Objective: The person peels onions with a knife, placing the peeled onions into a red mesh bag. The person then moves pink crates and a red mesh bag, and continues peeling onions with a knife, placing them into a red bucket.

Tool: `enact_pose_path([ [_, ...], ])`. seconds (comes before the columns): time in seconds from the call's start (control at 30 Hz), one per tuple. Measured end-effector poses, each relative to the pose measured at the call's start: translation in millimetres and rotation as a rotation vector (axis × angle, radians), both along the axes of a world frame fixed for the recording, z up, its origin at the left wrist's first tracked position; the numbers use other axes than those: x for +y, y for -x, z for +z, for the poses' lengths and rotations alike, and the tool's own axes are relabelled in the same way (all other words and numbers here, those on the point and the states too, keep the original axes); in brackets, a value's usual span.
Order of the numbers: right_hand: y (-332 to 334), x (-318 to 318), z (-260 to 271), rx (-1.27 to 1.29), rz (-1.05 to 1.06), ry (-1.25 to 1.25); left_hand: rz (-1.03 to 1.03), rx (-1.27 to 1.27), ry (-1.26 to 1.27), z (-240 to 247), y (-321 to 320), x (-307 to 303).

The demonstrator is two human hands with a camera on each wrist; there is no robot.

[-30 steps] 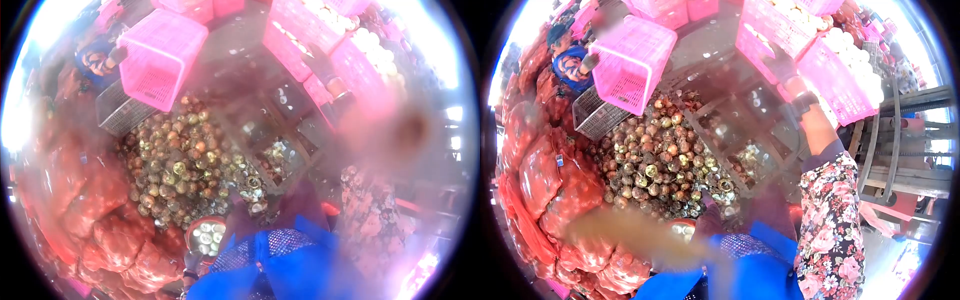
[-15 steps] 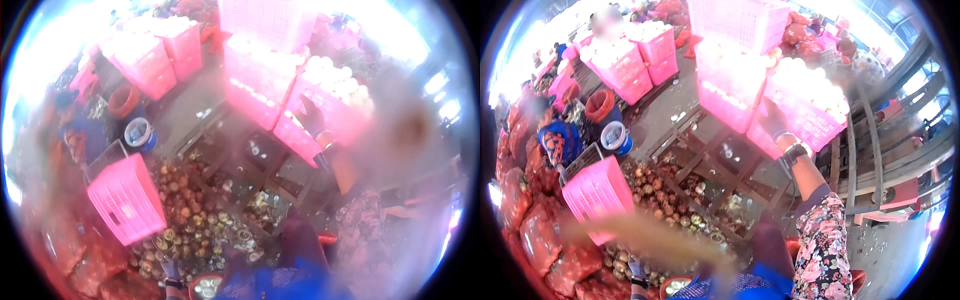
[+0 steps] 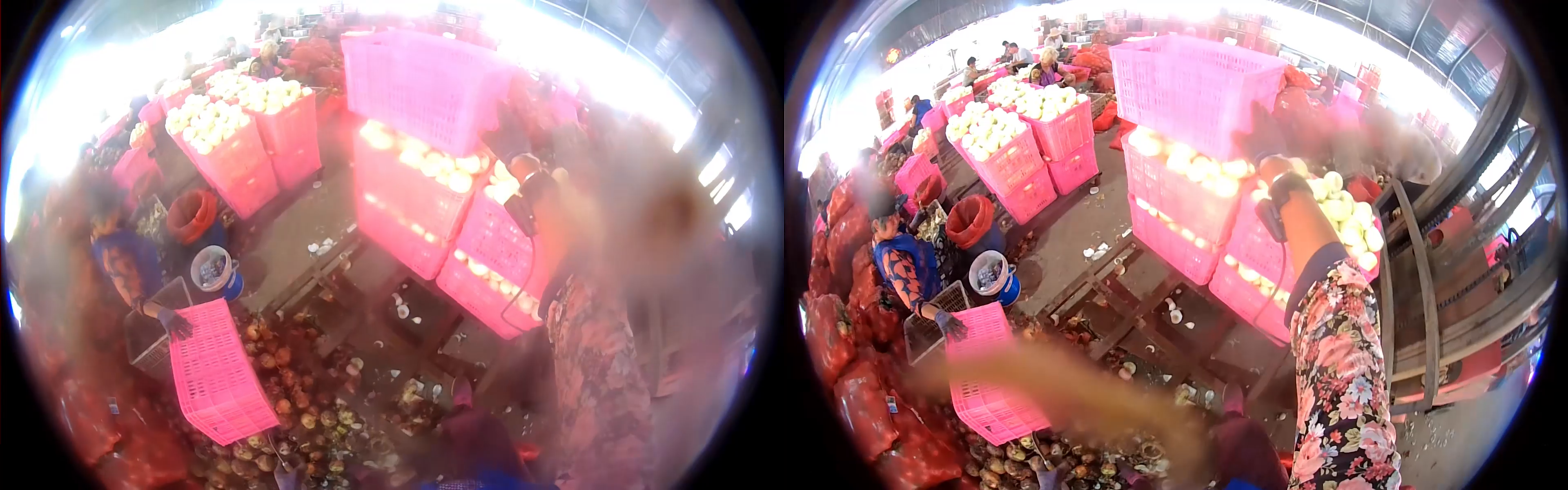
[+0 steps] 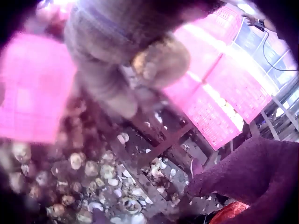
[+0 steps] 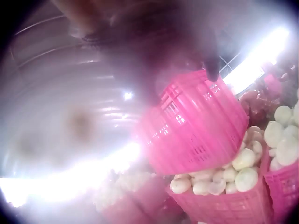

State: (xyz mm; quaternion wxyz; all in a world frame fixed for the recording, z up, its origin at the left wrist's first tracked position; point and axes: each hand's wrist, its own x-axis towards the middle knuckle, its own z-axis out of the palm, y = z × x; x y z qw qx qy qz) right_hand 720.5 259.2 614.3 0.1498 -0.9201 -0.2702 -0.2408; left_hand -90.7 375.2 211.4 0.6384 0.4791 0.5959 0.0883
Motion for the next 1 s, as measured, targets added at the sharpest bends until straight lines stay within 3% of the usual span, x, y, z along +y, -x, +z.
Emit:
enact_pose_path([
  [0.2,-38.9,28.8,29.4,0.097,0.071,-0.038,0.055,0.033,0.149,11.6,-72.7,-39.2],
  [0.3,-18.4,40.8,62.0,0.148,-0.068,0.095,0.072,0.026,0.176,9.8,-96.3,-51.7],
  [0.4,-44.7,46.3,69.1,0.111,-0.049,0.152,0.09,0.021,0.198,5.7,-112.1,-63.8],
  [0.53,-112.1,51.0,46.8,-0.147,0.046,0.214,0.12,0.028,0.224,1.2,-119.7,-81.5],
  [0.7,-107.2,49.9,66.2,-0.372,0.144,0.328,0.15,0.052,0.239,4.1,-114.0,-107.9],
  [0.77,-87.1,59.8,77.1,-0.24,0.246,0.36,0.156,0.061,0.24,6.0,-109.5,-115.8],
  [0.87,-68.1,75.4,63.7,-0.205,0.289,0.428,0.152,0.068,0.248,6.5,-97.4,-123.3],
  [0.93,-50.2,80.1,46.4,-0.208,0.181,0.565,0.153,0.067,0.247,7.4,-84.7,-127.3],
  [1.0,-32.2,71.2,25.2,-0.226,0.166,0.544,0.152,0.068,0.255,7.3,-74.9,-128.9],
])
